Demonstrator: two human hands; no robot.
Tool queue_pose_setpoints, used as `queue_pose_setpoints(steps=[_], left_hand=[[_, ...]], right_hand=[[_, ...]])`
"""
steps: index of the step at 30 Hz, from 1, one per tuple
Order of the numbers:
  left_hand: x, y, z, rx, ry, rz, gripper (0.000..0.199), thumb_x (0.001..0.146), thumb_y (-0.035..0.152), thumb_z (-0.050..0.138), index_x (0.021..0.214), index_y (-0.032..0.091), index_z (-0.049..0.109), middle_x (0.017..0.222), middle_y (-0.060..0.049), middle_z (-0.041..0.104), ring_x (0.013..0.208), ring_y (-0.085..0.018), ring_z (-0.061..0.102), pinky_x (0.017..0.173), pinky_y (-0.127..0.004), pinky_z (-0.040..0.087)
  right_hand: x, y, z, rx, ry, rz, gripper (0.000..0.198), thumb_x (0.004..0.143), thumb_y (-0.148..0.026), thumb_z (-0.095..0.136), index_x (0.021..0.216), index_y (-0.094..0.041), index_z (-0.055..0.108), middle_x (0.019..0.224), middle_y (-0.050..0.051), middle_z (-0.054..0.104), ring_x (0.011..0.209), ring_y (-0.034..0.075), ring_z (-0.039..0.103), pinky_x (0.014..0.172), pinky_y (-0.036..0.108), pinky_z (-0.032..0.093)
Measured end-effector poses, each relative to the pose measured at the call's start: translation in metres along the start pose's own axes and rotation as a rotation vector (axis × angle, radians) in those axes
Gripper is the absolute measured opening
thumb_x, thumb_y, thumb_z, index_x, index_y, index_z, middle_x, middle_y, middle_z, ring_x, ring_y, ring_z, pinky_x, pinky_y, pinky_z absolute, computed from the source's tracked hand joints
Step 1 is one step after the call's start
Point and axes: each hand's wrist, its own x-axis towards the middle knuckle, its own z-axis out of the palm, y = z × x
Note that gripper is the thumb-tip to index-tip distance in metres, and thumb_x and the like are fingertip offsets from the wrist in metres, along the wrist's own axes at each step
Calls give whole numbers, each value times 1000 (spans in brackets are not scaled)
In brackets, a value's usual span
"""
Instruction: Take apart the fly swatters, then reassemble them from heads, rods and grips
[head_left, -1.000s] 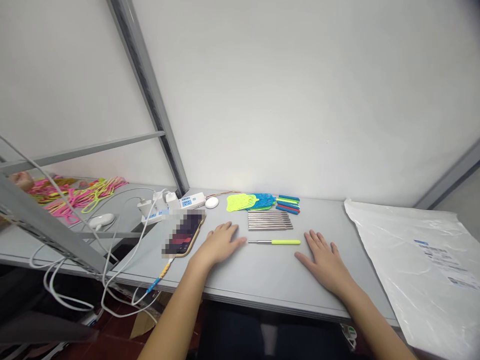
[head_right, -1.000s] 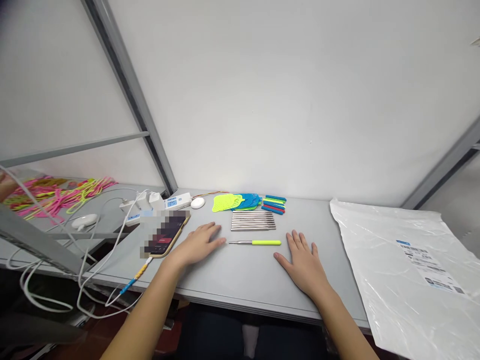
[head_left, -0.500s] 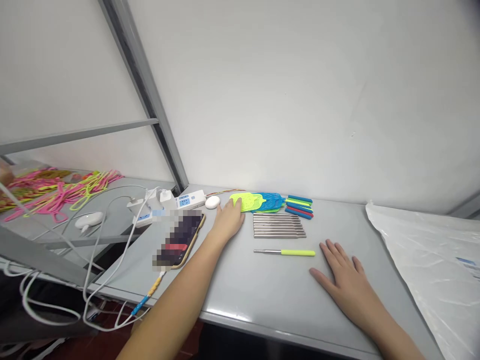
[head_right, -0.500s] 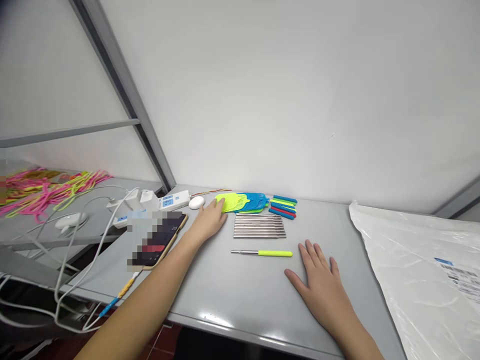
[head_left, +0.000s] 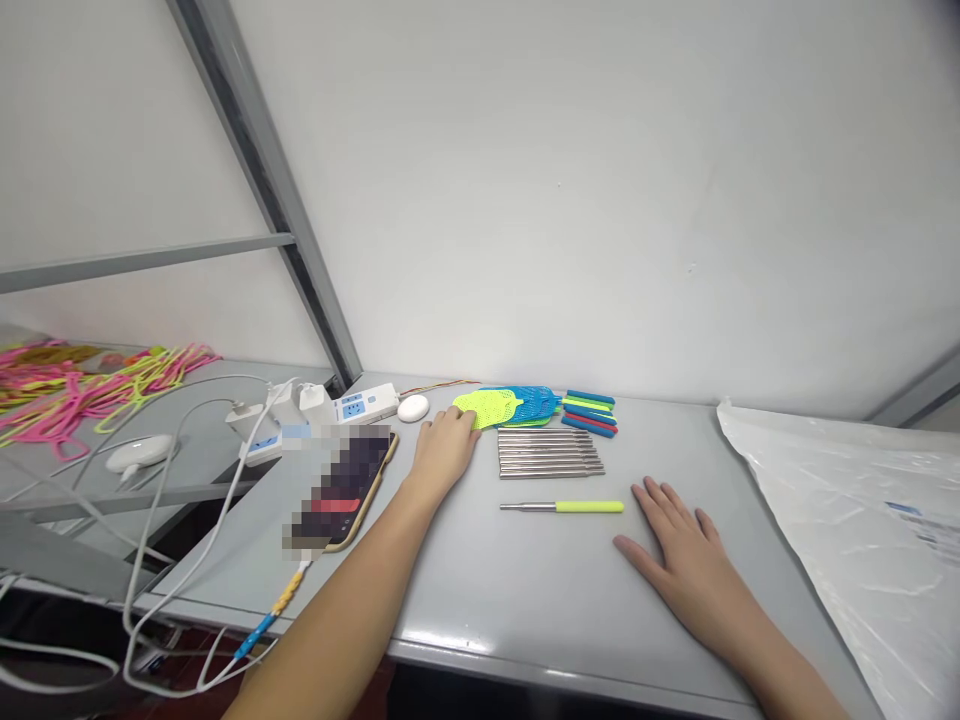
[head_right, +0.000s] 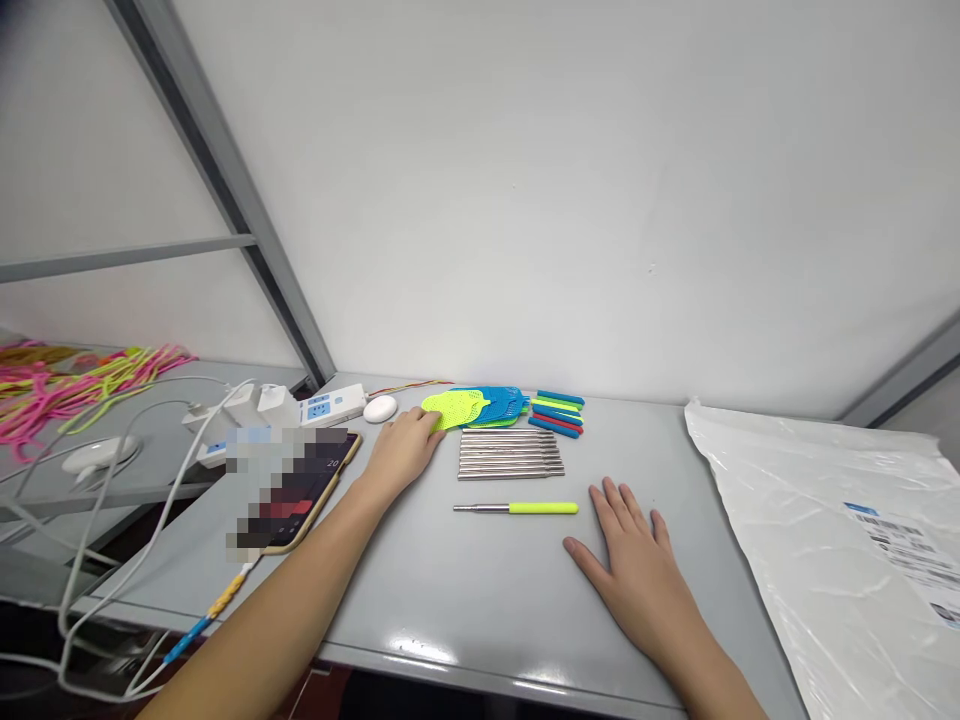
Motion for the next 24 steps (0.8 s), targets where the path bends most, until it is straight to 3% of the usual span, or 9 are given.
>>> queue_pose_setpoints(steps=[6, 8, 11, 13, 17, 21, 24], left_hand=[[-9, -8, -15, -56, 133, -31, 30, 95, 25, 33, 112, 22, 58, 104, -9, 63, 97, -24, 57, 73, -33, 43], [-11, -11, -22, -137, 284, -39, 30, 95, 24, 34, 112, 20, 58, 107, -9, 64, 102, -24, 56, 79, -34, 43], [-12, -8, -30, -337, 536, 58, 24, 93, 25, 41, 106, 19, 60, 103, -7, 65, 100, -22, 57, 88, -34, 42], [-13, -1, -33, -452, 601, 145, 19, 91, 26, 47, 100, 19, 62, 95, -6, 66, 93, -20, 59, 86, -33, 43], [-19, 19, -34, -670, 589, 181, 14, 88, 28, 54, 94, 19, 63, 88, -4, 66, 85, -17, 60, 78, -29, 46], [-22, 31, -34, -941, 539, 24, 20, 86, 34, 57, 99, 20, 64, 95, -5, 67, 89, -18, 61, 78, -29, 47], [-21, 33, -36, -1159, 472, -81, 25, 84, 38, 59, 100, 19, 63, 95, -5, 67, 88, -18, 62, 74, -28, 49]], right_hand=[[1, 1, 2, 9, -2, -1, 71, 90, -62, 26, 147, -21, 25, 154, 4, 20, 142, 26, 14, 112, 55, 21], [1, 1, 1, 19, 1, -2, 70, 90, -62, 27, 147, -21, 25, 154, 5, 20, 142, 26, 14, 111, 55, 21], [1, -2, -2, 42, 17, -19, 66, 91, -60, 29, 144, -21, 31, 154, 6, 22, 142, 27, 16, 110, 56, 22], [1, -6, -5, 66, 54, -48, 59, 92, -56, 31, 141, -23, 36, 153, 7, 26, 141, 27, 21, 109, 55, 25], [6, -19, -18, 131, 197, -114, 44, 92, -45, 39, 131, -26, 47, 149, 7, 34, 134, 27, 34, 106, 54, 29], [24, -39, -43, 336, 327, -148, 34, 92, -39, 43, 122, -27, 52, 140, 6, 44, 122, 24, 47, 100, 44, 39], [45, -59, -62, 603, 304, -192, 32, 92, -41, 45, 119, -26, 53, 125, 6, 56, 108, 21, 56, 91, 37, 46]])
